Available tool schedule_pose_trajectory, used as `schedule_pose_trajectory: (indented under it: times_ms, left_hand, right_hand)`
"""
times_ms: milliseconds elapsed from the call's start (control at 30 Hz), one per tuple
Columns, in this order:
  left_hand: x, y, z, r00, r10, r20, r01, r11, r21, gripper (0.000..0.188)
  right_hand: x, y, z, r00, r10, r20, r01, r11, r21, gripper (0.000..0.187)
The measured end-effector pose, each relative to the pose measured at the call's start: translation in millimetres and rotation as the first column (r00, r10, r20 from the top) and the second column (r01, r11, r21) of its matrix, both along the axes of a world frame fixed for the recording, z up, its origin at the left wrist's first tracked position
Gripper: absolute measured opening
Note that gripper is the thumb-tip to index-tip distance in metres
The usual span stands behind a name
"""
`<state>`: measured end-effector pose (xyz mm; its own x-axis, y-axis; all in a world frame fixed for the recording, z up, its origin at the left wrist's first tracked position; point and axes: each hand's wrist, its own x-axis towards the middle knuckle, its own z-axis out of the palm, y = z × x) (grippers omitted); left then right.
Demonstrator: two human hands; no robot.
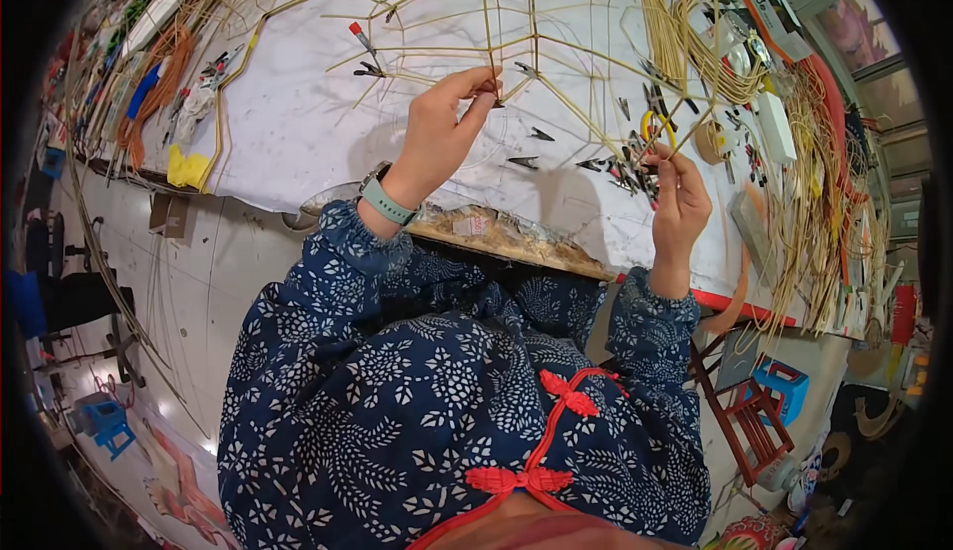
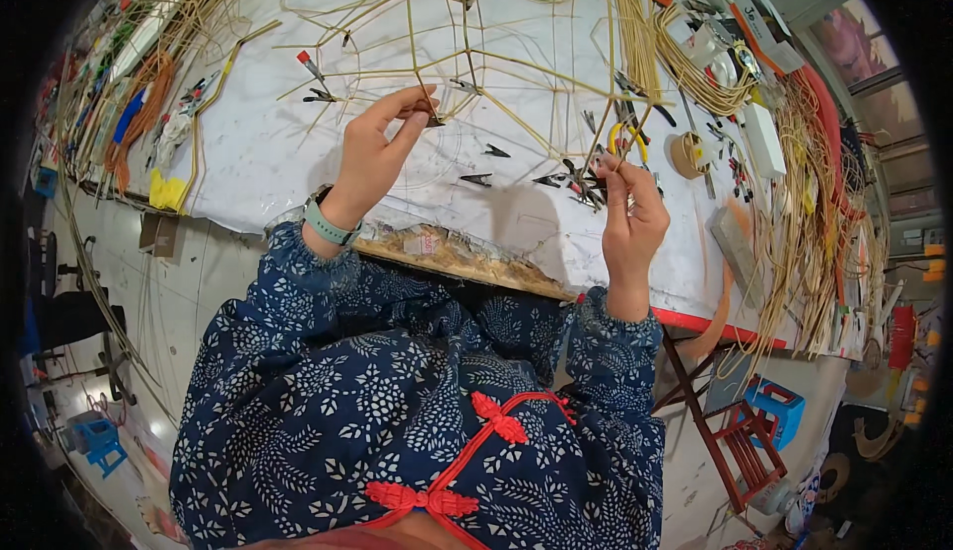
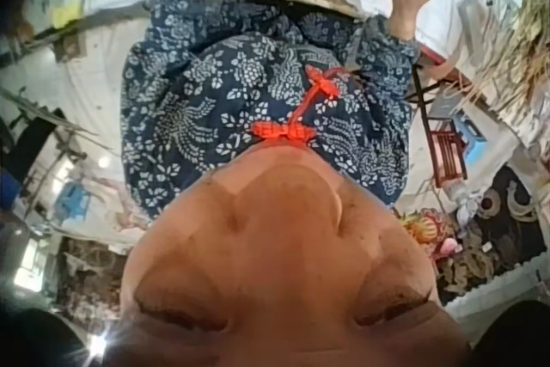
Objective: Assembling a bamboo frame for a lantern or decoration using bamboo sticks and glue.
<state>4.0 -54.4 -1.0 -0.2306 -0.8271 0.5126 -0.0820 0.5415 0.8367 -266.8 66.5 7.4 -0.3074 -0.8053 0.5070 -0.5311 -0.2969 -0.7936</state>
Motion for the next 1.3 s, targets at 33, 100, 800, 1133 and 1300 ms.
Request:
schedule_pose_trajectory:
  times_ms: [33,100,800,1133,1300]
  left_hand:
    - [0.4,-0.8,5.1,1.000,-0.011,0.004,0.011,1.000,-0.002,0.028]
    - [0.5,-2.1,14.4,1.000,-0.019,0.007,0.019,1.000,-0.008,0.029]
    - [5.4,-23.6,43.6,0.981,-0.125,-0.146,0.135,0.989,0.060,0.036]
    - [74.2,9.7,32.8,0.922,0.223,-0.316,-0.256,0.964,-0.066,0.019]
    - [52.7,35.4,21.1,0.968,0.183,-0.174,-0.198,0.977,-0.075,0.023]
  right_hand:
    - [1.7,0.2,6.5,1.000,-0.002,-0.004,0.002,1.000,-0.003,0.020]
    - [7.6,-0.6,21.5,0.997,0.032,0.071,-0.027,0.997,-0.078,0.021]
    - [-10.4,10.7,17.2,0.982,0.075,0.171,-0.087,0.994,0.066,0.033]
    - [10.1,21.7,22.8,0.943,-0.318,0.102,0.334,0.885,-0.325,0.030]
    - [57.2,33.0,56.4,0.890,-0.446,-0.093,0.298,0.725,-0.622,0.026]
